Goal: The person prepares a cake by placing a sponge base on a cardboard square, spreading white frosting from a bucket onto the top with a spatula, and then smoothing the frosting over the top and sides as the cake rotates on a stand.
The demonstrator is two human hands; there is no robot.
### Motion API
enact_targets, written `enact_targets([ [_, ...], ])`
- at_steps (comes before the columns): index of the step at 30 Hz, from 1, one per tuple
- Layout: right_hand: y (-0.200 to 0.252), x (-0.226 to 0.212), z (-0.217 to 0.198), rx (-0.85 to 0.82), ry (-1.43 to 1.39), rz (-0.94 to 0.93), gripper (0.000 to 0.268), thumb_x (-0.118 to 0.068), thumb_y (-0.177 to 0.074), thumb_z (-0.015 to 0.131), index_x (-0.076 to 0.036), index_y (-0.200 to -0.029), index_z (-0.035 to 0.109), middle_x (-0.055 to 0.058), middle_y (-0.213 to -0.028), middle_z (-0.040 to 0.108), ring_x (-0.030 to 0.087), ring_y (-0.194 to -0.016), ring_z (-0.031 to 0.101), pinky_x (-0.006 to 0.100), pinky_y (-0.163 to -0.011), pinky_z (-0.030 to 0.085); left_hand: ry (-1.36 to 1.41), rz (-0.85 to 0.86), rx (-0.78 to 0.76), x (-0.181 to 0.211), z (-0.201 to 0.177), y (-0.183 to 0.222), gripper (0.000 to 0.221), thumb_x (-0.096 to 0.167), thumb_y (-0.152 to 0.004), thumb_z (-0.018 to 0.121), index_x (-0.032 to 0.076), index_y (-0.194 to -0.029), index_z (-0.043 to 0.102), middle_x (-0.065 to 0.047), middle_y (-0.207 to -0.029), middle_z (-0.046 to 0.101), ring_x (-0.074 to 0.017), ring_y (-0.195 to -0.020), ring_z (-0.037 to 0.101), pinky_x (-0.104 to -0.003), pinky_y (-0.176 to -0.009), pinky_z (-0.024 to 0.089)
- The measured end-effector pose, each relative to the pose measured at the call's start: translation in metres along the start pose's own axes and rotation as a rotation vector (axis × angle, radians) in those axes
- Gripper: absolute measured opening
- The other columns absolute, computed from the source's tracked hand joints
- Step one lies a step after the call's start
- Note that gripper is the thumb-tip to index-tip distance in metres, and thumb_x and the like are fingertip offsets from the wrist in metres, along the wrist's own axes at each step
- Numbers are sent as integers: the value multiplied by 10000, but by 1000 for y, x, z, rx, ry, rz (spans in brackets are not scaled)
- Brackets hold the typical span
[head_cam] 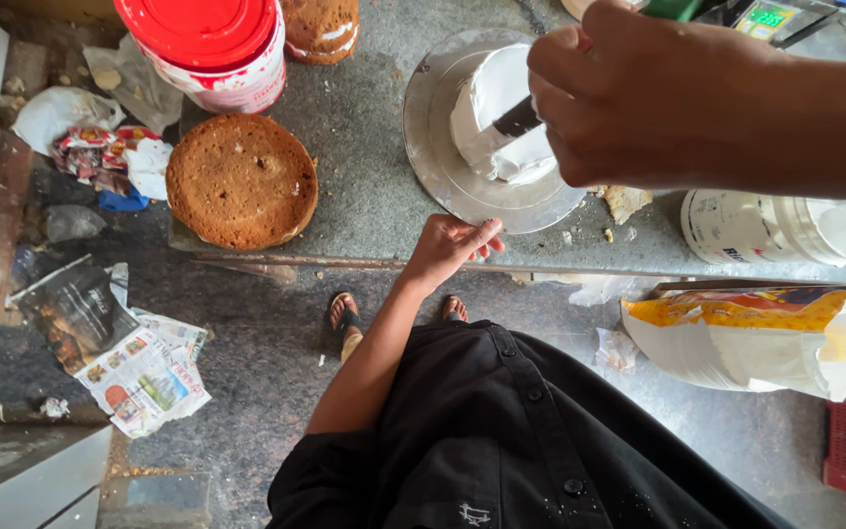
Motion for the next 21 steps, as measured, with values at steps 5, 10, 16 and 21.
enact_targets([
  [5, 6, -7, -1, 82, -14, 59, 171, -200, -733, 764, -114, -607, 687, -32, -707, 612, 166, -845, 598, 287, -611, 469, -11, -12, 43, -6, -4, 0, 446, 477, -967, 677, 59, -873, 801, -66, -834, 801, -100, -703, 697, -261, -612, 566],
  [10, -1, 1, -5, 73, 115, 14, 117, -166, -720, 768, -119, -646, 691, -54, -730, 604, 168, -874, 608, 348, -744, 510, -41, 4, 24, -4, -5, 0, 430, 469, -958, 680, 65, -874, 800, -72, -827, 798, -100, -691, 692, -260, -608, 561],
  [16, 0, 5, -10, 38, -24, 91, 125, -215, -735, 771, -121, -687, 704, -36, -761, 666, 159, -870, 635, 298, -657, 516, 10, 73, 127, -9, -8, 1, 409, 460, -963, 673, 66, -947, 780, -76, -863, 804, -88, -660, 681, -259, -580, 552],
  [21, 2, 1, -24, -280, -42, -161, 182, -226, -850, 795, -97, -758, 707, -32, -866, 645, 201, -944, 600, 315, -727, 497, -15, -18, 214, -5, -31, 6, 418, 424, -1018, 673, 36, -954, 812, -123, -748, 719, -88, -575, 581, -249, -513, 452],
])
Point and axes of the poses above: each hand's wrist, its own y-axis away from the middle knuckle, its own z-axis out of the palm, x = y × z, the point moved 1 cm from there along -y, towards the middle knuckle
